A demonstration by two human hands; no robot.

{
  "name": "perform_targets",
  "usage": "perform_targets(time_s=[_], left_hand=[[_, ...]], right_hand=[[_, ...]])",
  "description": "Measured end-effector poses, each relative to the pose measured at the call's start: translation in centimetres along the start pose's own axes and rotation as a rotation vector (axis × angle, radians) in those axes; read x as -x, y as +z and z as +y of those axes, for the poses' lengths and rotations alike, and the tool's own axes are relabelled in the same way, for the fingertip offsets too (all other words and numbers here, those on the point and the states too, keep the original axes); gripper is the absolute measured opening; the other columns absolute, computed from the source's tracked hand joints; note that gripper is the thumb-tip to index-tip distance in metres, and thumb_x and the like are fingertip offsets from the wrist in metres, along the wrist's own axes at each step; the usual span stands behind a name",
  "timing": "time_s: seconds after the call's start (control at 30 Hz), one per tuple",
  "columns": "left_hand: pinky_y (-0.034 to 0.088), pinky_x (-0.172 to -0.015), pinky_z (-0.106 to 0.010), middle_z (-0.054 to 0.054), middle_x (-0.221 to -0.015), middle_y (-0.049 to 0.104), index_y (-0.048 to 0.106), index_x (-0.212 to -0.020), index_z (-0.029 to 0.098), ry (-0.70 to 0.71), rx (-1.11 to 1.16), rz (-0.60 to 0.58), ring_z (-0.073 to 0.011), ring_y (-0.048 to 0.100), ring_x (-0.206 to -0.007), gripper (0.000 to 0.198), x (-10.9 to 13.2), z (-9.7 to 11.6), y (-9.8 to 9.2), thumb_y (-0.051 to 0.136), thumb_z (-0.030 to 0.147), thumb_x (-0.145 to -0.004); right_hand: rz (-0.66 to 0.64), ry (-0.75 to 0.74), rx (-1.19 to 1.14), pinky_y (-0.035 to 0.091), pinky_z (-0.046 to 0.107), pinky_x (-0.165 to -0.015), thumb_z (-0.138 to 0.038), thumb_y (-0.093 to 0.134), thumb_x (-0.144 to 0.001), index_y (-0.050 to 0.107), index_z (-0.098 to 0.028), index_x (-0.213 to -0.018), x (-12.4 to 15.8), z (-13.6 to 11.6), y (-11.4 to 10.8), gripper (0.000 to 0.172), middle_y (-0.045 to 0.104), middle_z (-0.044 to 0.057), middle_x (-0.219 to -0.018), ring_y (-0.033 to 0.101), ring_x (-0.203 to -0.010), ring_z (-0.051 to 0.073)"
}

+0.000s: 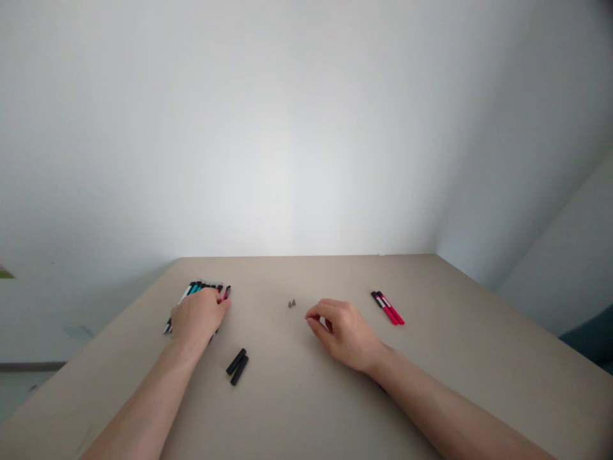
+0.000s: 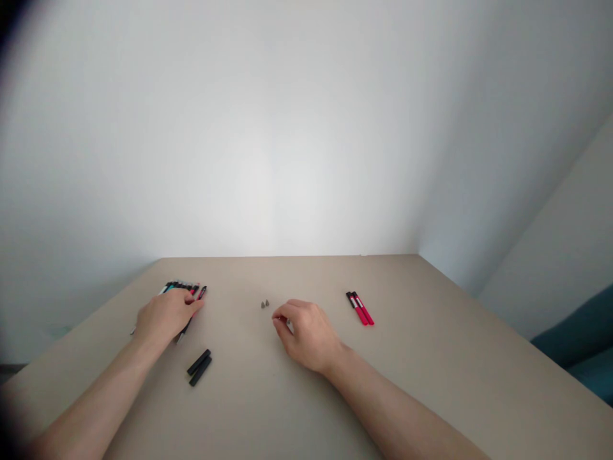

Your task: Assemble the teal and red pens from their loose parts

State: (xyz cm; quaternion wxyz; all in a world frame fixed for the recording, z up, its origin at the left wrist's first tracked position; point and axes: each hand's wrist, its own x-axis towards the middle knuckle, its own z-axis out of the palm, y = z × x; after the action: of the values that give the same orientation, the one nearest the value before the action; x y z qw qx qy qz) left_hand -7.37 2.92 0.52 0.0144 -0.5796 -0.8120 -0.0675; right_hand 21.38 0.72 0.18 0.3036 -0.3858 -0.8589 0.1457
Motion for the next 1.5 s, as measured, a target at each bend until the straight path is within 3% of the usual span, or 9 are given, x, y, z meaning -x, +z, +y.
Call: perform_targets(time_s=[0.53,0.9,1.13,1.33,1.5], left_hand=[[0.046,-0.068,-0.043,-0.02,-0.093,0.072,0.074,-0.095,0.017,-0.067,-0.061,0.051,-0.0394,0.064,-0.09,0.038,-0.7,-0.7,0.1,0.048,0.041,-0.081],[0.045,-0.074,-0.046,-0.016,-0.095,0.071,0.074,-0.097,0.022,-0.163,-0.044,0.056,-0.0391,0.061,-0.094,0.035,-0.9,-0.4,0.2,0.049,0.039,-0.08],[0.04,-0.083,-0.051,-0.024,-0.113,0.057,0.063,-0.116,0.018,-0.237,-0.049,0.153,-0.0427,0.049,-0.108,0.047,-0.4,0.2,0.8,0.048,0.044,-0.079],[0.034,-0.088,-0.057,-0.028,-0.129,0.043,0.045,-0.136,0.02,-0.262,-0.057,0.134,-0.0464,0.039,-0.119,0.065,-0.6,-0.1,2.3,0.035,0.058,-0.084],[0.03,-0.091,-0.06,-0.027,-0.138,0.035,0.041,-0.14,0.026,-0.266,-0.039,0.034,-0.0454,0.036,-0.124,0.059,-0.9,-0.6,3.0,0.02,0.053,-0.091]], right_hand=[[-0.013,-0.001,0.007,0.038,0.023,-0.059,-0.014,0.051,-0.086,0.067,-0.016,-0.084,0.0,-0.4,-0.1,0.016,0.064,0.003,-0.075,0.052,-0.059,0.011],[-0.011,-0.004,-0.006,0.038,0.022,-0.06,-0.013,0.052,-0.085,0.066,-0.017,-0.084,0.0,-0.1,-0.1,0.015,0.065,0.002,-0.075,0.052,-0.06,0.011],[-0.016,0.009,0.006,0.037,0.021,-0.059,-0.014,0.052,-0.085,0.066,-0.017,-0.084,0.2,0.2,-0.1,0.015,0.065,0.002,-0.075,0.052,-0.059,0.01],[-0.015,0.003,0.012,0.037,0.021,-0.06,-0.014,0.051,-0.086,0.066,-0.017,-0.084,0.1,0.2,-0.1,0.015,0.065,0.002,-0.075,0.052,-0.06,0.01],[-0.009,0.018,0.021,0.038,0.021,-0.06,-0.014,0.052,-0.085,0.067,-0.017,-0.084,0.1,0.3,-0.1,0.016,0.066,0.002,-0.076,0.053,-0.06,0.011]])
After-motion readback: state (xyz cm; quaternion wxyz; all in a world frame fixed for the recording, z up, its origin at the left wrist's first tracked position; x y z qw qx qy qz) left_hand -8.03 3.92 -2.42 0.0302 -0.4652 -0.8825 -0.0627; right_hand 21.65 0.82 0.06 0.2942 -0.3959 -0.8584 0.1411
